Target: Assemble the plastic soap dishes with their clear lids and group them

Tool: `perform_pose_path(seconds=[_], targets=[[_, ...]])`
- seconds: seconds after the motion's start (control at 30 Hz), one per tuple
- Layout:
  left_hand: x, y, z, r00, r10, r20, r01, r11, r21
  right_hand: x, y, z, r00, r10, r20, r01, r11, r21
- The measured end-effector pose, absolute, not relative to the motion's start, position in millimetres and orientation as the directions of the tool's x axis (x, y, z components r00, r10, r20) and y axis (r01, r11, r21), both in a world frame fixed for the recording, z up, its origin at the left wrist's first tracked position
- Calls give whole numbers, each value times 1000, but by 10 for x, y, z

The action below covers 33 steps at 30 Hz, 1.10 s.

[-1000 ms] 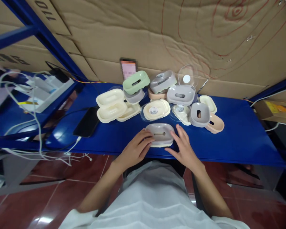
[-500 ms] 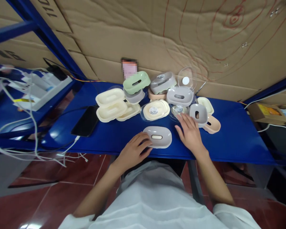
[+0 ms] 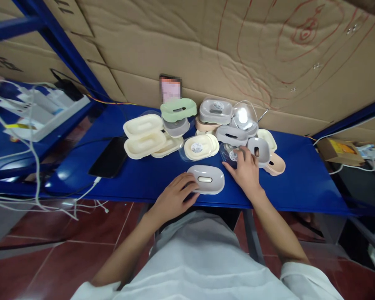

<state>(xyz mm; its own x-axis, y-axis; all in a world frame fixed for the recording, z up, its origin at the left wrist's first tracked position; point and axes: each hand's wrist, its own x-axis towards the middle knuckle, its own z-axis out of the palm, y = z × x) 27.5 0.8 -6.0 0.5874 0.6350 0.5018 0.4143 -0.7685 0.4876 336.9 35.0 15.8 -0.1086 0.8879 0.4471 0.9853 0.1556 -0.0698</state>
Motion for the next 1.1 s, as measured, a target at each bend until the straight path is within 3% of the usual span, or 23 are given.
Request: perform_pose_path(seconds=[0.13, 0.27, 0.37, 0.43, 0.53, 0.73, 0.9, 1.1], targets=[[254, -5, -41, 537, 683, 494, 434, -727, 532, 3427, 335, 294, -122, 872, 474, 980, 180, -79], [228, -1, -13, 520, 735, 435, 402, -660, 634, 3467, 149, 478, -108, 887, 450, 910, 270, -314], [217, 24, -22, 491, 759, 428, 362, -624, 692, 3389, -21, 519, -268, 899, 347, 773, 416, -480], [213, 47, -43, 465, 782, 415, 354, -594, 723, 3294, -87, 493, -436, 852, 291, 674, 523, -522], [209, 75, -76, 451, 817, 359, 353, -533, 769, 3154, -84, 423, -603, 755, 257, 596, 641, -484], [188, 87, -86, 509, 804, 307, 360, -523, 772, 3059, -7, 306, -704, 675, 221, 585, 727, -358], [178, 76, -115, 493, 807, 326, 363, -531, 766, 3103, -41, 250, -722, 669, 176, 634, 742, -217], [187, 31, -105, 531, 800, 281, 396, -527, 752, 3092, -131, 177, -659, 724, 204, 674, 689, -267]])
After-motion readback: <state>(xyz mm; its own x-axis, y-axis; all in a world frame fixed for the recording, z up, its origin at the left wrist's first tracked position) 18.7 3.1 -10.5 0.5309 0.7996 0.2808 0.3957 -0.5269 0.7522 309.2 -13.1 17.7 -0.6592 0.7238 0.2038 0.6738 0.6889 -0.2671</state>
